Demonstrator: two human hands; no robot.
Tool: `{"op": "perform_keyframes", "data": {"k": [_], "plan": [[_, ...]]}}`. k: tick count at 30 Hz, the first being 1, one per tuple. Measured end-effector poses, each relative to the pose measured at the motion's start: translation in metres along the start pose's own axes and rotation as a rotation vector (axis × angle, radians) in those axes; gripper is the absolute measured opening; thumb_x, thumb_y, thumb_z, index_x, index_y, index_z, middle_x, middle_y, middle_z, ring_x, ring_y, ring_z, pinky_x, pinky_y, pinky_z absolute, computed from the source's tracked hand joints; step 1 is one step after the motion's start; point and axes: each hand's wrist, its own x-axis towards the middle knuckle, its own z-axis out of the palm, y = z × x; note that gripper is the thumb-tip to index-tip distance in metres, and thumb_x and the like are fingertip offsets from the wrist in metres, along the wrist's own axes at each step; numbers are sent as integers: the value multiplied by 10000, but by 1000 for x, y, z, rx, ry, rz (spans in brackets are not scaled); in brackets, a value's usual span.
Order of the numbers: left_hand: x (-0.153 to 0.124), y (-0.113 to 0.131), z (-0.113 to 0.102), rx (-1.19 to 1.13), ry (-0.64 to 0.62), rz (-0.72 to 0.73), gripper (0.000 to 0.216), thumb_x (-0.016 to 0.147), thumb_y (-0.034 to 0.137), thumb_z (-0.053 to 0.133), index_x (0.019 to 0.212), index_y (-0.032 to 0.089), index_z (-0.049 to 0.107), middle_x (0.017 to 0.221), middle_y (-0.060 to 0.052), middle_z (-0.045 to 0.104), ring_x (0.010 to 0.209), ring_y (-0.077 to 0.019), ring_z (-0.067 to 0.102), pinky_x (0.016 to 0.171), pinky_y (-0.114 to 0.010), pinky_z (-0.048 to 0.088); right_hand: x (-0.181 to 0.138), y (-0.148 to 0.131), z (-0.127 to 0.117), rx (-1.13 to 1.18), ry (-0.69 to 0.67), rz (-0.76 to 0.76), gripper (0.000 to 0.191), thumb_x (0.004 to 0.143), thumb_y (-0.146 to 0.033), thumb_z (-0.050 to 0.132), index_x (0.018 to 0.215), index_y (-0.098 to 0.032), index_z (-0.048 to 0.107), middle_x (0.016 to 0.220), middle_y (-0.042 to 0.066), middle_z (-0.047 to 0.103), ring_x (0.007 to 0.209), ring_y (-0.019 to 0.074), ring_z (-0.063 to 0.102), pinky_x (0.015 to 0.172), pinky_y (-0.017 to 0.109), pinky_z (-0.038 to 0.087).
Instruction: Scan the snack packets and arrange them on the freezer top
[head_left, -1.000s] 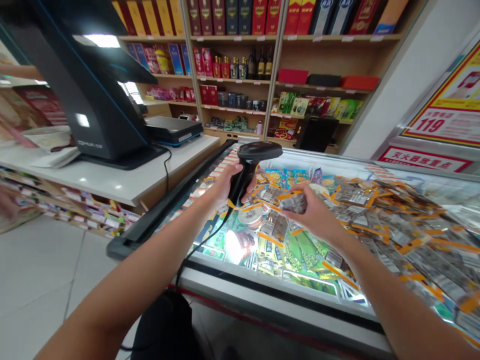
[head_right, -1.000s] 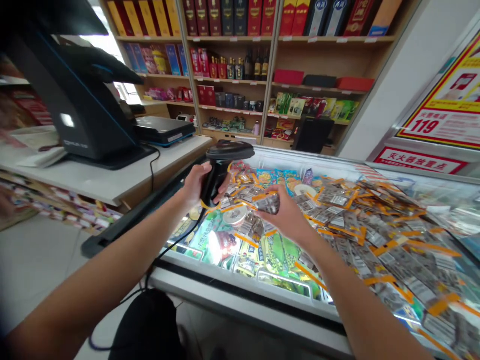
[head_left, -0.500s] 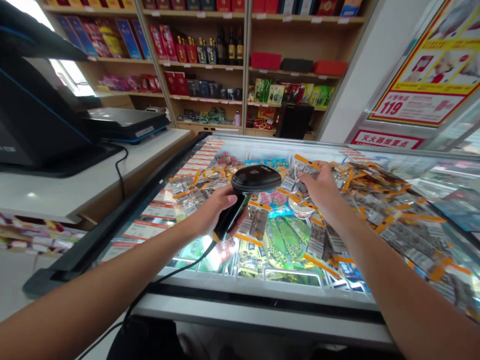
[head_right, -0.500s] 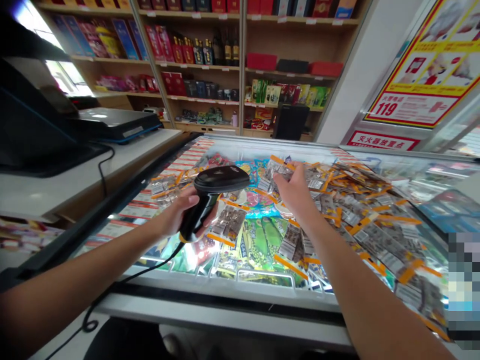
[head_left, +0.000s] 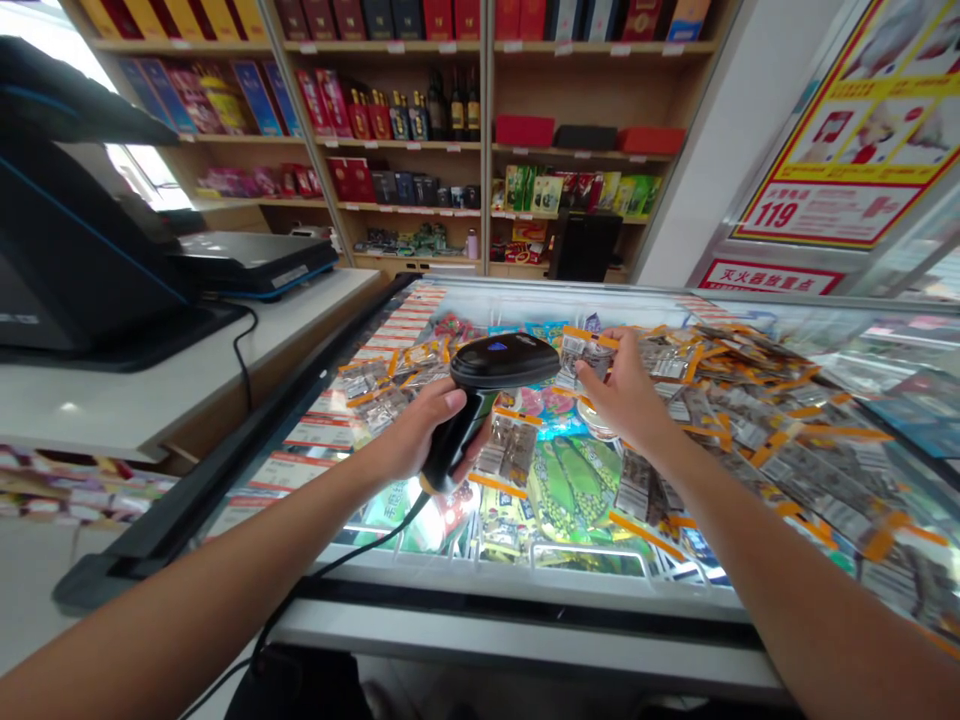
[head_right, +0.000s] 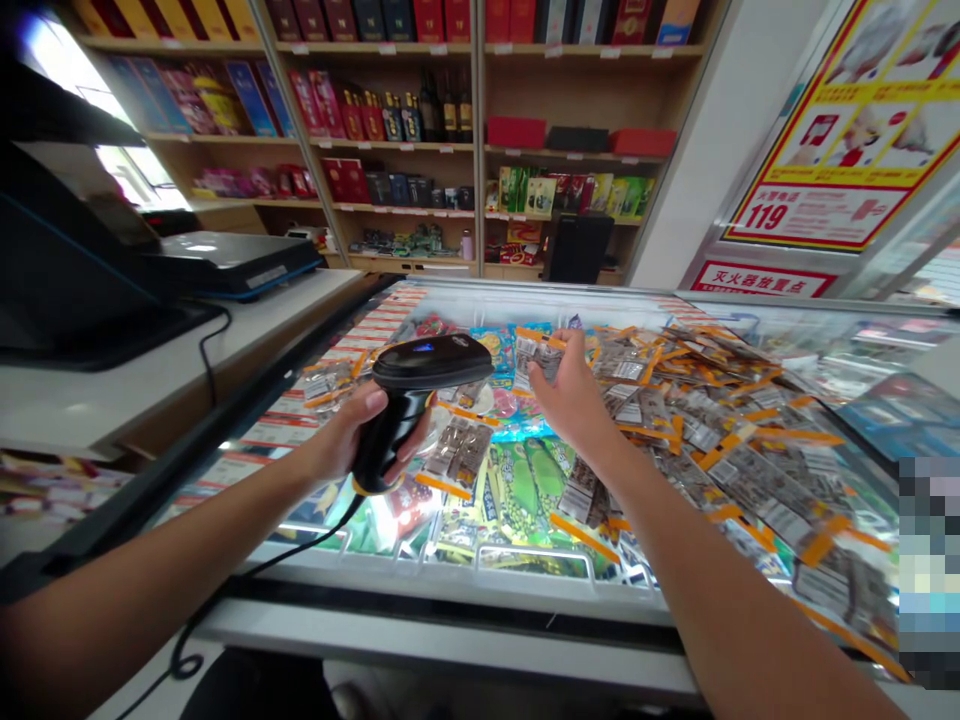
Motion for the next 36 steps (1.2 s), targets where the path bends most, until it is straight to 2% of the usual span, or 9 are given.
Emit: {"op": "perform_keyframes", "data": {"k": [5, 9, 11, 13, 16, 20, 24, 30, 36], "plan": [[1, 3, -4, 33, -86, -10, 536, 864, 635, 574, 1116, 163, 536, 575, 17, 586, 324, -140, 512, 308, -222, 381, 4, -1, -5, -1, 32, 2, 421, 913, -371, 575, 1260, -228, 383, 981, 77, 594, 838, 253, 627, 815, 445, 518], [3, 6, -10, 63, -30, 53, 547, 871, 623, 563, 1150, 153, 526, 588, 21, 593, 337, -141, 514, 309, -234, 402, 15, 8, -37, -190, 67, 131, 685, 864, -350, 650, 1440, -181, 321, 946, 99, 642, 814, 276, 638, 774, 449, 514], [5, 8, -14, 77, 25, 102, 552, 870, 626, 548, 1148, 149, 535, 579, 24, 587, 340, -138, 514, 309, -229, 393, 20, 11, -56, -430, 103, 229, 788, 840, -344, 683, 1509, -127, 330, 1104, 215, 651, 1015, 391, 631, 866, 553, 482], [7, 11, -17, 83, 93, 133, 550, 871, 629, 520, 1135, 147, 550, 567, 29, 573, 341, -132, 511, 314, -222, 385, 21, 9, -67, -651, 185, 251, 815, 831, -375, 705, 1526, -91, 388, 1389, 337, 502, 1264, 539, 475, 964, 683, 383], [9, 13, -20, 83, 183, 141, 530, 877, 621, 478, 1101, 150, 569, 554, 35, 555, 343, -120, 501, 327, -215, 378, 11, -9, -56, -670, 262, 80, 746, 870, -426, 674, 1520, -135, 450, 1548, 297, 360, 1372, 546, 358, 1031, 718, 324], [10, 13, -20, 86, 212, 137, 495, 882, 600, 483, 1092, 158, 557, 558, 34, 563, 345, -125, 503, 332, -221, 372, -19, -38, -8, -415, -198, -194, 484, 983, -530, 504, 1325, -206, 616, 1237, 170, 645, 1214, 371, 572, 1048, 576, 439], [9, 13, -16, 95, 210, 98, 521, 854, 618, 532, 1108, 162, 532, 562, 32, 576, 342, -135, 508, 327, -231, 375, -42, -46, 22, -456, -526, -221, 732, 865, -727, 603, 1374, -201, 585, 1364, 198, 581, 1328, 413, 497, 1106, 576, 398], [9, 14, -14, 94, 174, 71, 518, 848, 617, 559, 1085, 157, 522, 562, 27, 584, 339, -140, 511, 315, -234, 371, -38, -39, 21, -302, -556, -75, 671, 734, -598, 813, 1253, -242, 582, 1381, 155, 559, 1349, 394, 486, 1091, 564, 419], [6, 14, -15, 140, 81, 36, 439, 861, 596, 581, 969, 177, 508, 572, 20, 588, 339, -134, 521, 317, -226, 378, -24, -39, 2, 3, -450, 173, 687, 808, -453, 741, 1338, -216, 373, 1019, 91, 672, 837, 282, 679, 726, 448, 557]]}}
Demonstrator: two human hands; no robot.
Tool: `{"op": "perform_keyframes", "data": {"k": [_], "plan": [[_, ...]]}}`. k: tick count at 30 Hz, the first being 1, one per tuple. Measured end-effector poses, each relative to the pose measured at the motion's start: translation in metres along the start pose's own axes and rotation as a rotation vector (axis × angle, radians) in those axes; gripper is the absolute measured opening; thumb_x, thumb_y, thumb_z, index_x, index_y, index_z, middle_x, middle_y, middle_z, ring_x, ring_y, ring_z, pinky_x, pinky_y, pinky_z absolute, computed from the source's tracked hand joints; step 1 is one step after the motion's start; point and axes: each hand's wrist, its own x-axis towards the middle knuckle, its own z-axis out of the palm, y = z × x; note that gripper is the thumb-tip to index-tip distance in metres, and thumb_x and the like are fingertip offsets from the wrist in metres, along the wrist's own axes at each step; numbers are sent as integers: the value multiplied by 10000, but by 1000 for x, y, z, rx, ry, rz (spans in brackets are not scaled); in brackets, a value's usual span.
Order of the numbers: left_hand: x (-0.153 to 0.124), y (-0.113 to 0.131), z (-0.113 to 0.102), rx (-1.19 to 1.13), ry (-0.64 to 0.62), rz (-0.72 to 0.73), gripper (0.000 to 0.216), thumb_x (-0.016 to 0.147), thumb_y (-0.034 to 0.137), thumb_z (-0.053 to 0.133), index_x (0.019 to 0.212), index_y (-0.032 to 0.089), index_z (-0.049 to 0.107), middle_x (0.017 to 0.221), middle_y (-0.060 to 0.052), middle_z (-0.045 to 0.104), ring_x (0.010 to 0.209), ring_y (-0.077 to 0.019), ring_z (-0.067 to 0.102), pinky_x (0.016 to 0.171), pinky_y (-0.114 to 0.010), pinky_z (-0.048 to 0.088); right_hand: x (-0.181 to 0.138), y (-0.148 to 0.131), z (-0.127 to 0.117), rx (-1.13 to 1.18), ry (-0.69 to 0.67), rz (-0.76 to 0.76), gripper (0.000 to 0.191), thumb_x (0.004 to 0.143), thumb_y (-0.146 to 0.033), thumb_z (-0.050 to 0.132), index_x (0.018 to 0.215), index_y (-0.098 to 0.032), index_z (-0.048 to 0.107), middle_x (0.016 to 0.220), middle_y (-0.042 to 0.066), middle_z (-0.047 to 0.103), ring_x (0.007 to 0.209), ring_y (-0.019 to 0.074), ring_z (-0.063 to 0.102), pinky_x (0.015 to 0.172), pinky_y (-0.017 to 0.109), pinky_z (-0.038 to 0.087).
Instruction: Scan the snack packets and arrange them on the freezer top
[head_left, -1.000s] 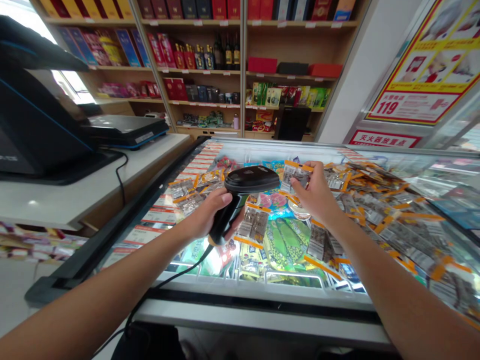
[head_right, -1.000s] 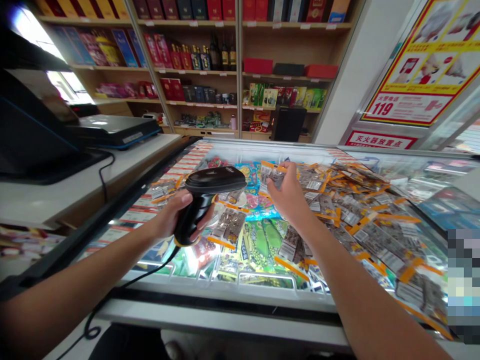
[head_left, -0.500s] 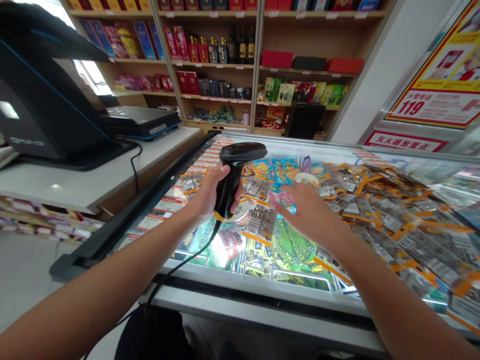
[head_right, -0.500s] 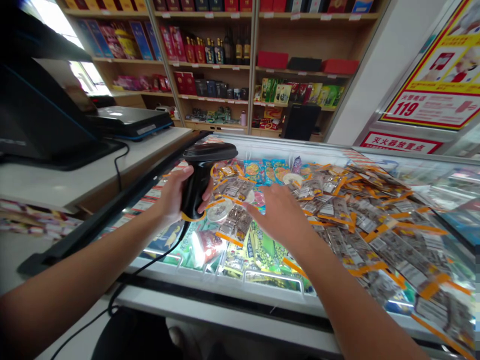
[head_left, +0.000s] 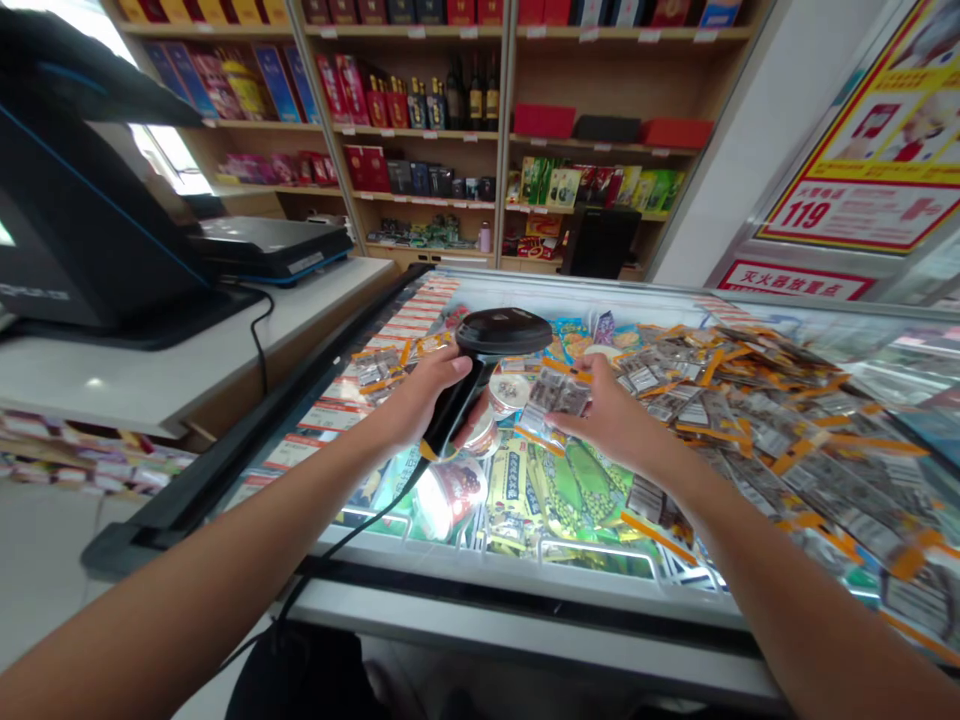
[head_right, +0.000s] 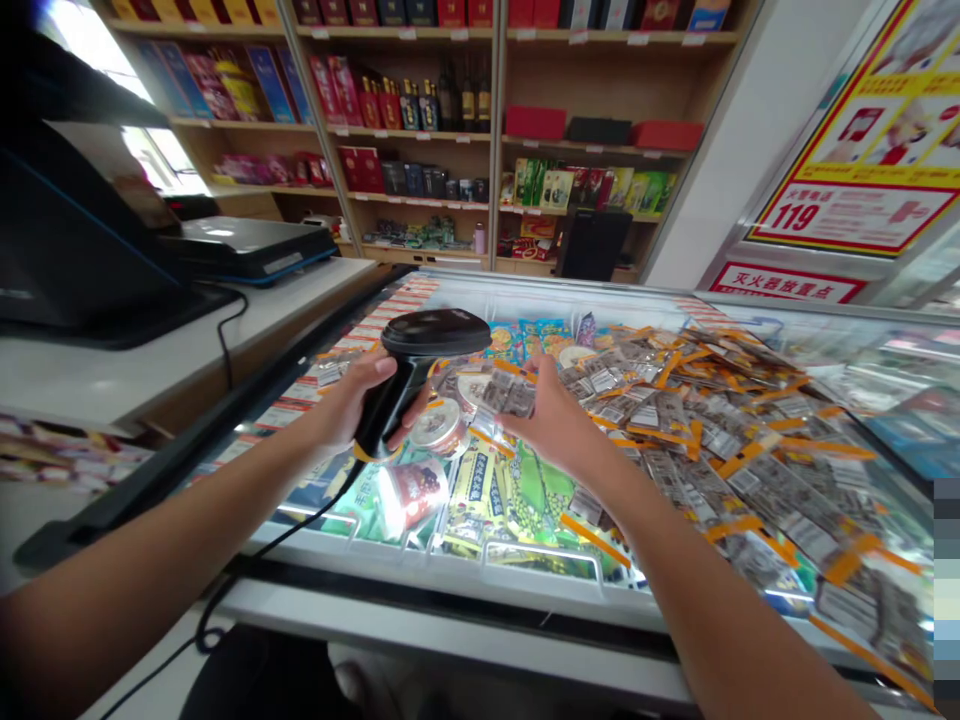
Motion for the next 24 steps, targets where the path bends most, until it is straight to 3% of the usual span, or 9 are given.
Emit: {"op": "perform_keyframes", "data": {"k": [2, 5, 10, 16, 20, 24], "plan": [[-2, -2, -1, 18, -59, -40, 416, 877, 590, 574, 920, 184, 495, 581, 9, 595, 354, -136, 539, 323, -219, 384, 3, 1, -9, 41, 90, 23, 667, 835, -428, 709, 1346, -219, 334, 864, 40, 648, 712, 257, 648, 631, 412, 533], [-4, -6, -3, 18, -124, -82, 397, 895, 576, 571, 927, 191, 481, 603, -1, 614, 366, -141, 560, 326, -212, 389, 5, 3, -19, 0, 185, -1, 633, 836, -408, 709, 1318, -237, 337, 785, 7, 595, 667, 242, 614, 605, 394, 507], [-6, -9, -3, 15, -178, -133, 396, 912, 560, 571, 1016, 189, 479, 616, -1, 629, 371, -145, 572, 331, -201, 383, 4, 4, -20, -71, 170, -57, 581, 847, -370, 694, 1289, -235, 342, 747, -12, 558, 665, 234, 611, 659, 410, 512], [-7, -8, -4, 16, -169, -149, 384, 912, 570, 567, 962, 203, 464, 621, -1, 624, 373, -151, 575, 333, -213, 395, 4, 7, -16, -88, 171, -105, 582, 866, -400, 639, 1335, -231, 340, 735, -4, 582, 649, 257, 628, 686, 465, 545], [-4, -6, -3, 27, -114, -126, 394, 888, 584, 575, 917, 204, 477, 601, 0, 619, 360, -143, 554, 332, -221, 398, 9, 13, -31, -128, 297, -65, 693, 818, -414, 680, 1390, -228, 336, 869, 54, 647, 697, 275, 659, 710, 468, 549], [1, 1, -3, 12, 8, -81, 451, 826, 630, 581, 902, 191, 510, 570, 11, 594, 350, -141, 531, 322, -230, 378, 17, 36, -64, -272, 541, 101, 921, 769, -400, 741, 1519, -172, 258, 1123, 195, 660, 963, 391, 670, 827, 533, 513]]}}
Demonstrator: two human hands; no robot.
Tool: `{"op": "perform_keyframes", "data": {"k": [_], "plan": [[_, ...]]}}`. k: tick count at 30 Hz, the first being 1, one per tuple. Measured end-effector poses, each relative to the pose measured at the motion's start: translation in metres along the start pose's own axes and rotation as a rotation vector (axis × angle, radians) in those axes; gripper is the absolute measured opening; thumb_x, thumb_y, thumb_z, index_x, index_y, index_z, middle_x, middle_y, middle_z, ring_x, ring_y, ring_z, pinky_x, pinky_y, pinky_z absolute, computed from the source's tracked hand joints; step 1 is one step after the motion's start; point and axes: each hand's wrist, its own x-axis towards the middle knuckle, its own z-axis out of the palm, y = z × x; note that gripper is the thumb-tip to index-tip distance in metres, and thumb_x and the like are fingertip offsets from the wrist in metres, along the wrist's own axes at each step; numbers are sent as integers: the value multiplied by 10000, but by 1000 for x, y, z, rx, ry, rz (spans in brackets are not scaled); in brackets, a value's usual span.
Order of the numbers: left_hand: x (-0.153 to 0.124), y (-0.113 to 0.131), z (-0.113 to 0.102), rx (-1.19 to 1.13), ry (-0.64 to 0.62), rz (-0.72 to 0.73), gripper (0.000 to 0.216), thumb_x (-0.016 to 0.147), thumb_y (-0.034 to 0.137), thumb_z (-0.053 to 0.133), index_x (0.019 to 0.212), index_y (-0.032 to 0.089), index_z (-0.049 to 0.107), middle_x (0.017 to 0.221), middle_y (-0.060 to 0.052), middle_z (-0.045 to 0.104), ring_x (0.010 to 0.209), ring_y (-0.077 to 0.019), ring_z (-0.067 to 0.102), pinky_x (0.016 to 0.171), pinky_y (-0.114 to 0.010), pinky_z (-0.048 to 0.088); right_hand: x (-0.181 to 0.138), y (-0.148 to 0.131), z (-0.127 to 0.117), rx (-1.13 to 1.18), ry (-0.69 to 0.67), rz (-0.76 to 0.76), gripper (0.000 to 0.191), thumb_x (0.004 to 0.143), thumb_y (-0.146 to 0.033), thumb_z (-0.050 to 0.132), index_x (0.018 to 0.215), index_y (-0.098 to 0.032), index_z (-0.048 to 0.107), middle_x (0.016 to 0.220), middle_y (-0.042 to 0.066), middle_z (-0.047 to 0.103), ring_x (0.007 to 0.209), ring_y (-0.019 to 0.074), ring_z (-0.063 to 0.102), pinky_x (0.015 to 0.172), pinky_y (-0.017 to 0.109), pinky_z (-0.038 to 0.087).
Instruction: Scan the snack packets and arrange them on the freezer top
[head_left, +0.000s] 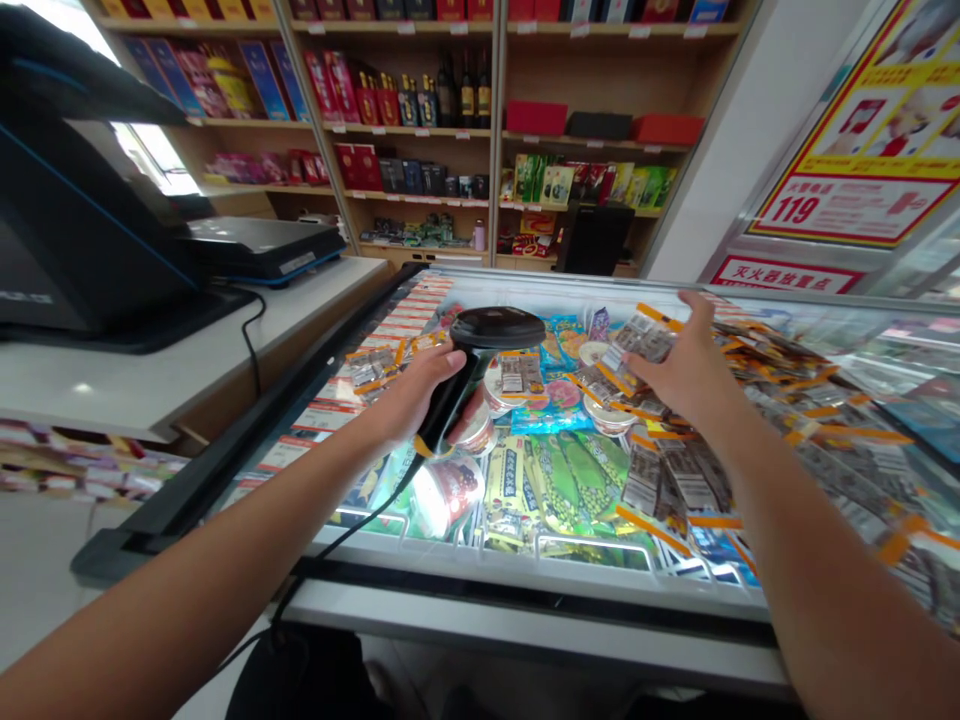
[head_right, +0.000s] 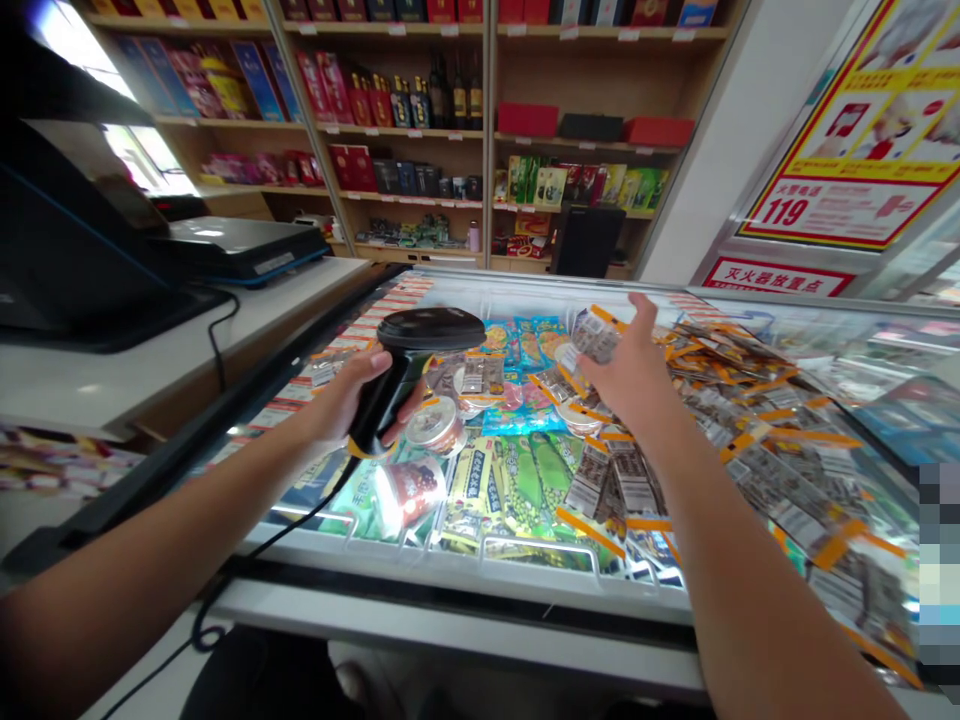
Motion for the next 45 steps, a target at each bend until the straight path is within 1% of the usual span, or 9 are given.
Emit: {"op": "perform_keyframes", "data": {"k": [5, 9, 13, 15, 21, 25, 31, 40, 45], "plan": [[6, 6, -8, -14, 172, 22, 435, 818, 606, 531, 873, 174, 545, 542, 12, 572, 336, -129, 502, 317, -233, 341, 12, 27, -18, -374, 149, 189, 942, 761, -569, 754, 1470, -41, 427, 1441, 421, 388, 1343, 602, 358, 988, 706, 309], [10, 4, -16, -50, 261, 23, 381, 832, 559, 512, 846, 179, 533, 530, 15, 561, 338, -123, 493, 328, -234, 339, 6, 2, -8, -307, 271, -31, 725, 826, -489, 700, 1421, -114, 525, 1416, 323, 458, 1324, 527, 409, 1003, 671, 336], [13, 0, -21, -76, 278, 7, 378, 831, 571, 514, 813, 194, 504, 532, 13, 562, 339, -130, 503, 328, -239, 336, -4, -46, 33, 7, -215, -265, 474, 954, -464, 536, 1344, -197, 576, 1107, 154, 699, 1012, 322, 673, 890, 494, 518], [12, -1, -21, -76, 274, 13, 383, 823, 579, 525, 795, 198, 491, 538, 10, 567, 343, -131, 511, 334, -240, 342, -6, -63, 58, 35, -419, -288, 518, 960, -543, 521, 1356, -214, 578, 1139, 151, 711, 1012, 316, 692, 870, 476, 545], [7, 5, -16, -47, 222, 42, 399, 812, 583, 578, 796, 198, 476, 548, 12, 580, 352, -116, 509, 360, -223, 354, 9, -70, 102, -134, -483, -423, 733, 804, -588, 727, 1409, -206, 566, 1341, 169, 621, 1320, 396, 525, 1075, 548, 431], [7, 4, -15, -21, 185, 50, 379, 831, 564, 572, 824, 195, 485, 542, 17, 572, 351, -118, 509, 357, -217, 349, 3, -64, 92, -132, -421, -429, 818, 720, -541, 817, 1407, -192, 542, 1299, 167, 552, 1283, 392, 538, 1035, 525, 467], [4, -4, -14, 75, 47, 7, 338, 895, 523, 552, 840, 195, 489, 593, -16, 623, 366, -132, 545, 337, -217, 381, -21, -51, 62, -36, -245, -412, 716, 811, -366, 763, 1440, -226, 450, 1311, 150, 461, 1263, 347, 569, 1076, 525, 452], [0, -10, -9, 42, -160, -61, 534, 925, 626, 466, 710, 148, 574, 572, -83, 633, 376, -144, 566, 354, -228, 427, -17, -46, 46, -28, -177, -404, 688, 816, -370, 770, 1415, -237, 457, 1264, 145, 467, 1219, 369, 588, 1079, 548, 456], [-2, -9, -6, -35, -192, -74, 533, 909, 666, 472, 810, 155, 586, 581, -50, 628, 374, -161, 576, 351, -243, 445, -21, -49, 47, -5, -189, -401, 679, 849, -344, 731, 1447, -209, 440, 1281, 155, 449, 1234, 363, 579, 1091, 528, 462]]}}
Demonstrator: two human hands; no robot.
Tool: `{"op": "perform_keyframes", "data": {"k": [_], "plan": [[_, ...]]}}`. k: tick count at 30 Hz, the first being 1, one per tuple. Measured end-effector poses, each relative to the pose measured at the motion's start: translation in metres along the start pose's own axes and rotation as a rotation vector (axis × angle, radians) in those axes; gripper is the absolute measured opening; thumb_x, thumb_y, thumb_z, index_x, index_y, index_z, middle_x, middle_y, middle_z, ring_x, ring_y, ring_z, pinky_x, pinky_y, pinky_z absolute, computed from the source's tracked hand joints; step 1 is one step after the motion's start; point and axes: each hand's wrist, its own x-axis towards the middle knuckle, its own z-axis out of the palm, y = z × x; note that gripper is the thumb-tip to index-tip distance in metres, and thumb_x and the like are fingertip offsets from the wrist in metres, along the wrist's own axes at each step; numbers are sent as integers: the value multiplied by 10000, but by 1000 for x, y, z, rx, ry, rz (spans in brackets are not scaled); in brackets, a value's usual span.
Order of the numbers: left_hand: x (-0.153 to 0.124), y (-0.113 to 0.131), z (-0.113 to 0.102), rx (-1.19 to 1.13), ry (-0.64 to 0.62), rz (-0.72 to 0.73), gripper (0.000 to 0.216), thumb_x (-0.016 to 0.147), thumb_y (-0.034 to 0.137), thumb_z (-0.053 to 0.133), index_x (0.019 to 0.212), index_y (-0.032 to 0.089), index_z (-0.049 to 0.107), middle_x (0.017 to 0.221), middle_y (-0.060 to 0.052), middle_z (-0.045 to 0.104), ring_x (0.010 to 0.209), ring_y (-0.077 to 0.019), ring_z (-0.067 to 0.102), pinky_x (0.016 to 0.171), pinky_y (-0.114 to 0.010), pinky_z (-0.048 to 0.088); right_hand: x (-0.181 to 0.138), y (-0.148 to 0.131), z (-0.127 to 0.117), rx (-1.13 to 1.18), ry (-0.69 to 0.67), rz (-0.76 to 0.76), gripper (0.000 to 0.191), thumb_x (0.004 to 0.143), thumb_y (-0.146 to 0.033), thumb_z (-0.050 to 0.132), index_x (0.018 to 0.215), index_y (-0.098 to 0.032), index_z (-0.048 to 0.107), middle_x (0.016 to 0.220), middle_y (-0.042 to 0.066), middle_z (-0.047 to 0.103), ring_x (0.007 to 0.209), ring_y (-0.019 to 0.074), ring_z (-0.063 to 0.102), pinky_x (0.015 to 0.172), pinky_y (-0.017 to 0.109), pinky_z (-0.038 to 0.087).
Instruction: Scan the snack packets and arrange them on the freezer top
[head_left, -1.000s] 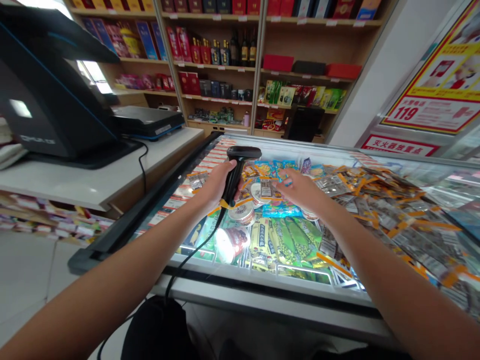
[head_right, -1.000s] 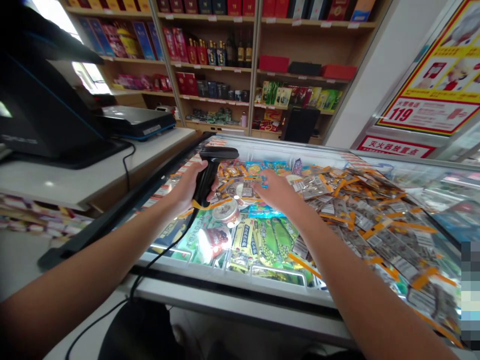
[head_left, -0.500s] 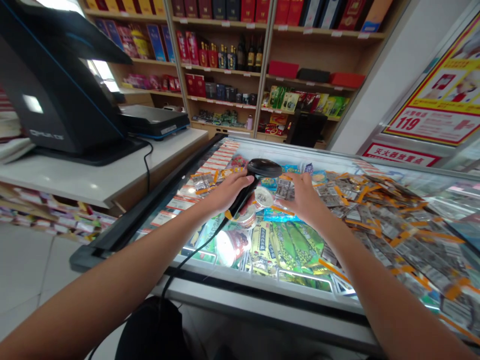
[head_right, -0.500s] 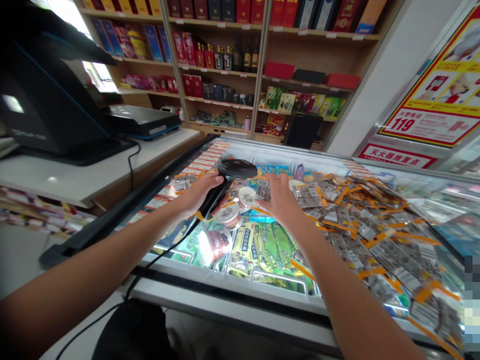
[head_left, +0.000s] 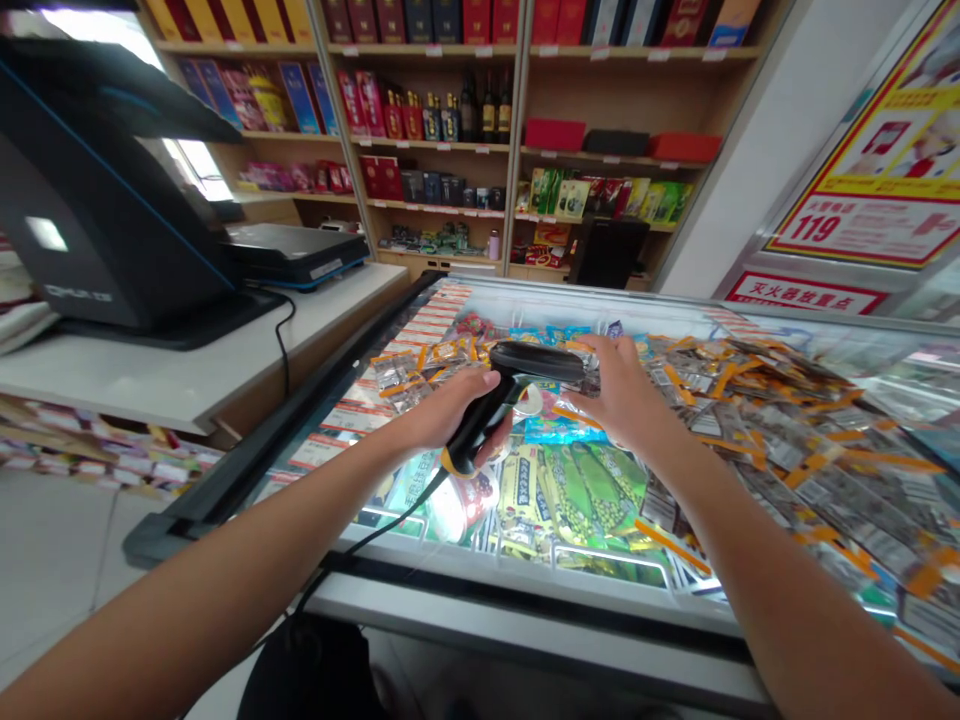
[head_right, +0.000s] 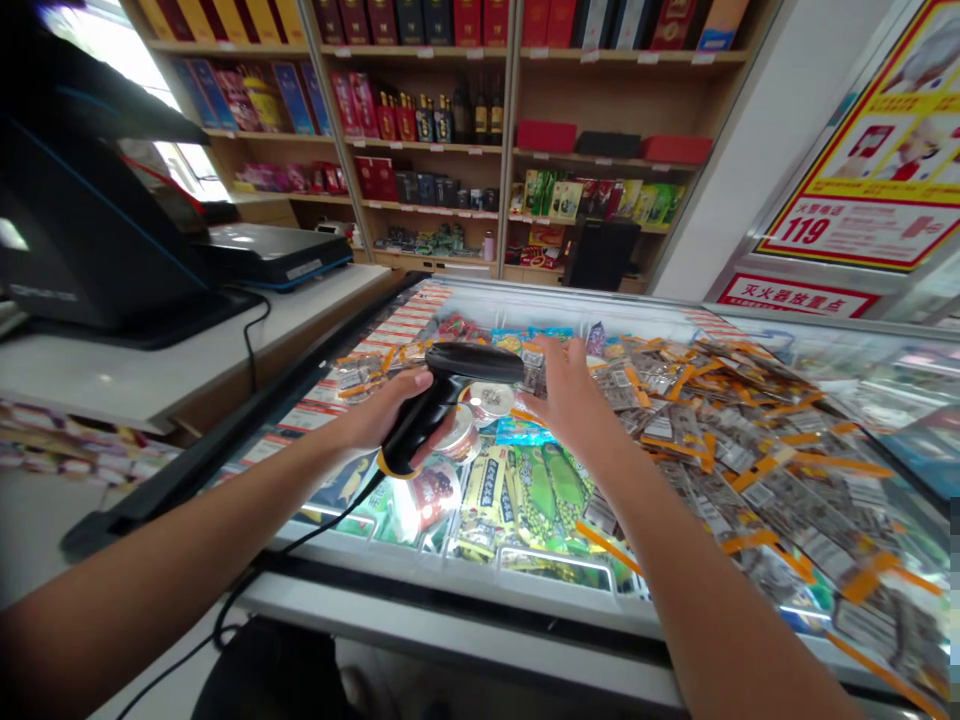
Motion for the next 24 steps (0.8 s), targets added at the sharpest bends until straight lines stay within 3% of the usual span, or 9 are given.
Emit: {"op": "perform_keyframes", "data": {"k": [4, 9, 17, 24], "plan": [[-1, 3, 2, -23, -6, 7, 535, 897, 683, 491, 827, 158, 575, 583, -28, 605, 364, -155, 560, 348, -249, 439, -1, 1, 0, 53, -1, 1, 679, 841, -339, 730, 1446, -242, 435, 1296, 138, 444, 1193, 337, 601, 1094, 509, 472], [0, 5, -2, -34, -12, 15, 549, 888, 694, 488, 791, 158, 556, 577, -24, 587, 373, -140, 550, 377, -242, 438, 0, 6, -1, 32, 30, 11, 670, 836, -368, 734, 1426, -251, 438, 1288, 139, 448, 1249, 366, 565, 1095, 543, 459], [1, 5, -9, -69, -34, 27, 569, 882, 692, 479, 999, 145, 587, 587, 0, 585, 368, -150, 546, 354, -241, 409, 2, 13, 0, 9, 51, 13, 690, 817, -327, 763, 1417, -248, 432, 1276, 142, 439, 1257, 380, 555, 1060, 543, 484], [1, 5, -5, -21, -34, 33, 551, 895, 681, 483, 848, 141, 582, 577, -25, 600, 353, -137, 536, 357, -240, 412, 1, 10, 0, -9, 75, 6, 687, 811, -297, 777, 1408, -242, 442, 1254, 141, 446, 1193, 369, 580, 1059, 543, 475]]}}
